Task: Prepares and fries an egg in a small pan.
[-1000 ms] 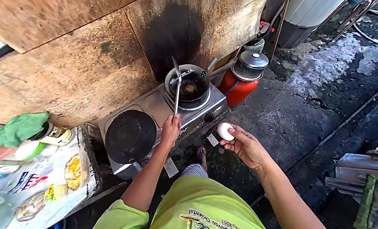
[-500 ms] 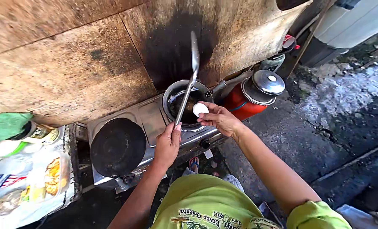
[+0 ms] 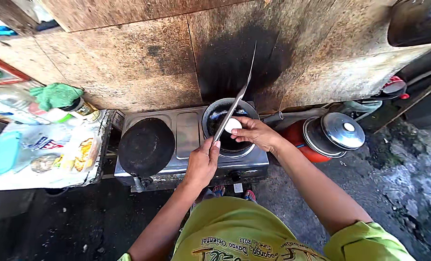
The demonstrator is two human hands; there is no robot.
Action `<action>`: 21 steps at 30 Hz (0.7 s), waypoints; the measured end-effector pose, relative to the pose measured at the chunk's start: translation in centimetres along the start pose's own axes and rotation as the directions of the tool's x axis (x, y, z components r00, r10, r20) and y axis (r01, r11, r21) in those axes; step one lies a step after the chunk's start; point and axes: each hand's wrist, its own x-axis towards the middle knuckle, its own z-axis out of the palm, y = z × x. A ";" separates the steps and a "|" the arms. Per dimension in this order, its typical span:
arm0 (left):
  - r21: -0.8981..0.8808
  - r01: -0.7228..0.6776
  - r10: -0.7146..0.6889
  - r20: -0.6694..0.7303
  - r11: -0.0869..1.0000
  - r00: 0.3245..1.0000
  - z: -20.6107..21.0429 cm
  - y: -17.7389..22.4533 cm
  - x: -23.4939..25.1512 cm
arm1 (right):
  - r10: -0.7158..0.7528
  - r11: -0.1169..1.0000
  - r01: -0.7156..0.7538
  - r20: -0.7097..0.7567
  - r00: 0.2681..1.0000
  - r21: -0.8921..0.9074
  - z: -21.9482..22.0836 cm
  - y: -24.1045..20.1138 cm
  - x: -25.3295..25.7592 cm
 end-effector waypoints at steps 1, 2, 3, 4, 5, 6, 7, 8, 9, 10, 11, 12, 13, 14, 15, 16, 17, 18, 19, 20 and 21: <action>0.012 -0.021 0.021 -0.044 1.000 0.999 0.2 0.3 0.1 | 0.008 1.000 -0.008 0.007 1.000 0.002 -0.1 -0.2 0.2; 0.036 -0.026 0.029 -0.065 0.999 0.997 0.5 0.5 0.2 | 0.013 1.000 -0.013 0.014 1.000 0.000 -0.2 -0.4 0.3; 0.068 -0.013 0.016 -0.057 0.998 0.998 0.9 0.6 0.3 | 0.012 1.000 -0.012 0.023 1.000 -0.002 -0.3 -0.5 0.4; 0.103 0.026 -0.024 -0.018 0.994 1.000 1.3 0.6 0.4 | 0.008 1.000 -0.008 0.031 0.999 -0.004 -0.3 -0.5 0.5; 0.127 0.079 -0.085 0.044 0.989 0.995 1.6 0.7 0.5 | 0.003 1.000 -0.002 0.033 0.999 -0.011 -0.3 -0.4 0.5; 0.144 0.124 -0.138 0.095 0.982 0.986 1.9 0.7 0.7 | 0.003 1.000 -0.002 0.036 0.999 -0.026 -0.4 -0.2 0.7; 0.154 0.151 -0.170 0.121 0.976 0.978 2.0 0.8 0.8 | 0.009 0.999 -0.008 0.036 0.999 -0.037 -0.5 0.0 0.8; 0.151 0.159 -0.178 0.122 0.976 0.976 2.1 0.9 0.8 | 0.022 0.999 -0.021 0.040 0.999 -0.030 -0.6 0.1 0.9; 0.136 0.151 -0.165 0.098 0.979 0.981 2.2 1.0 0.8 | 0.034 0.999 -0.033 0.046 0.998 -0.014 -0.7 0.2 0.9; 0.112 0.131 -0.138 0.057 0.985 0.989 2.2 1.1 0.8 | 0.043 0.999 -0.044 0.049 0.998 0.009 -0.9 0.2 0.9; 0.088 0.108 -0.109 0.010 0.990 0.994 2.2 1.2 0.8 | 0.050 0.998 -0.052 0.054 0.997 0.039 -1.0 0.2 0.8; 0.070 0.083 -0.081 -0.035 0.994 0.996 2.1 1.3 0.7 | 0.055 0.995 -0.059 0.056 0.997 0.080 -1.1 0.1 0.8; 0.058 0.058 -0.054 -0.078 0.997 0.995 2.0 1.4 0.7 | 0.061 0.990 -0.067 0.054 0.997 0.126 -1.1 -0.1 0.8; 0.052 0.031 -0.025 -0.116 0.998 0.993 2.1 1.4 0.6 | 0.071 0.982 -0.080 0.059 0.996 0.172 -1.2 -0.3 0.8; 0.049 0.007 0.000 -0.145 0.999 0.989 2.2 1.4 0.5 | 0.082 0.972 -0.093 0.060 0.995 0.217 -1.3 -0.5 0.7; 0.054 -0.006 0.015 -0.159 0.999 0.987 2.5 1.3 0.4 | 0.091 0.961 -0.103 0.061 0.994 0.258 -1.4 -0.7 0.5; 0.066 -0.005 0.015 -0.154 0.998 0.988 2.8 1.2 0.3 | 0.098 0.949 -0.113 0.067 0.993 0.295 -1.4 -0.8 0.4; 0.080 0.015 -0.005 -0.127 0.997 0.992 3.1 1.0 0.2 | 0.103 0.939 -0.122 0.077 0.992 0.323 -1.3 -0.8 0.2; 0.086 0.053 -0.047 -0.079 0.995 0.996 3.4 0.9 0.2 | 0.109 0.933 -0.128 0.076 0.991 0.336 -1.2 -0.9 0.0; 0.084 0.096 -0.094 -0.031 0.992 0.995 3.5 0.9 0.3 | 0.119 0.932 -0.132 0.058 0.991 0.337 -1.0 -0.9 -0.2; 0.074 0.128 -0.129 0.003 0.989 0.992 3.5 0.9 0.3 | 0.127 0.930 -0.138 0.053 0.990 0.340 -0.9 -0.7 -0.3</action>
